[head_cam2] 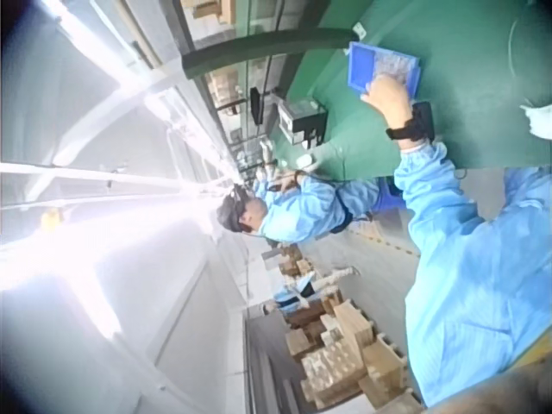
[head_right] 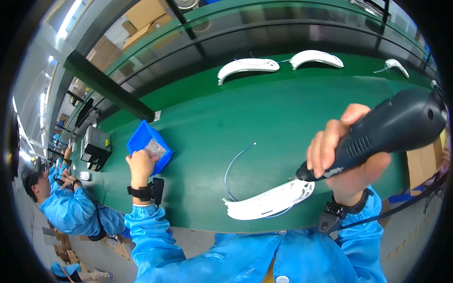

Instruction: Assembling electronic components using a power screwdriver on a production line.

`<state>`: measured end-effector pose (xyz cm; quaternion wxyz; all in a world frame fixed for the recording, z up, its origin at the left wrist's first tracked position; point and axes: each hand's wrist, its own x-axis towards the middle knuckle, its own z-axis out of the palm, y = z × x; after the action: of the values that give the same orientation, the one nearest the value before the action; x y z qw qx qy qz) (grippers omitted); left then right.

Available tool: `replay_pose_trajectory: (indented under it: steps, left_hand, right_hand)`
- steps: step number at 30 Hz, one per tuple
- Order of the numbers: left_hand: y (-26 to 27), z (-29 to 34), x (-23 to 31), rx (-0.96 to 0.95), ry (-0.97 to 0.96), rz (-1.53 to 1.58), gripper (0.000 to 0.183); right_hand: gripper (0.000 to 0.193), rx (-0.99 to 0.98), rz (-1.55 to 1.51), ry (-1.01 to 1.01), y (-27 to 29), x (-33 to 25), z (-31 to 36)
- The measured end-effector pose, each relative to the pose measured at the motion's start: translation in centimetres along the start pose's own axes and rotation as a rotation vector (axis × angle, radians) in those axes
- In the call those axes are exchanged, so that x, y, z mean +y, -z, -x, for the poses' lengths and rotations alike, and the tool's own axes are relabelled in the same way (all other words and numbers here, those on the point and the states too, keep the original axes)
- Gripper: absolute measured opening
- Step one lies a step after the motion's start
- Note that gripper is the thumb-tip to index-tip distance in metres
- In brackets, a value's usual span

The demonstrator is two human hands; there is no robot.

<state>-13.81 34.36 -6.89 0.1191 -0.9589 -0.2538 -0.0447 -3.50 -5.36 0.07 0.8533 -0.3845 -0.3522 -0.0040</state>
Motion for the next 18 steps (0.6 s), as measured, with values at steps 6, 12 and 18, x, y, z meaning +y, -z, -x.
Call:
replay_pose_trajectory:
  steps: [6, 12, 18]
  left_hand:
    - [0.2, 0.3, -0.6, 0.145, 0.035, 0.087, 0.005]
    - [0.9, 0.7, 0.8, 0.251, -0.005, 0.129, 0.006]
    - [4.9, 2.0, 3.7, 0.436, -0.092, 0.275, 0.009]
  right_hand:
    - [0.071, 0.071, -0.028, -0.020, 0.6, 0.9, -0.2]
    - [0.072, 0.071, -0.052, -0.030, 1.8, 0.6, 0.1]
    - [0.066, 0.014, 0.085, -0.034, 2.0, 1.1, 0.4]
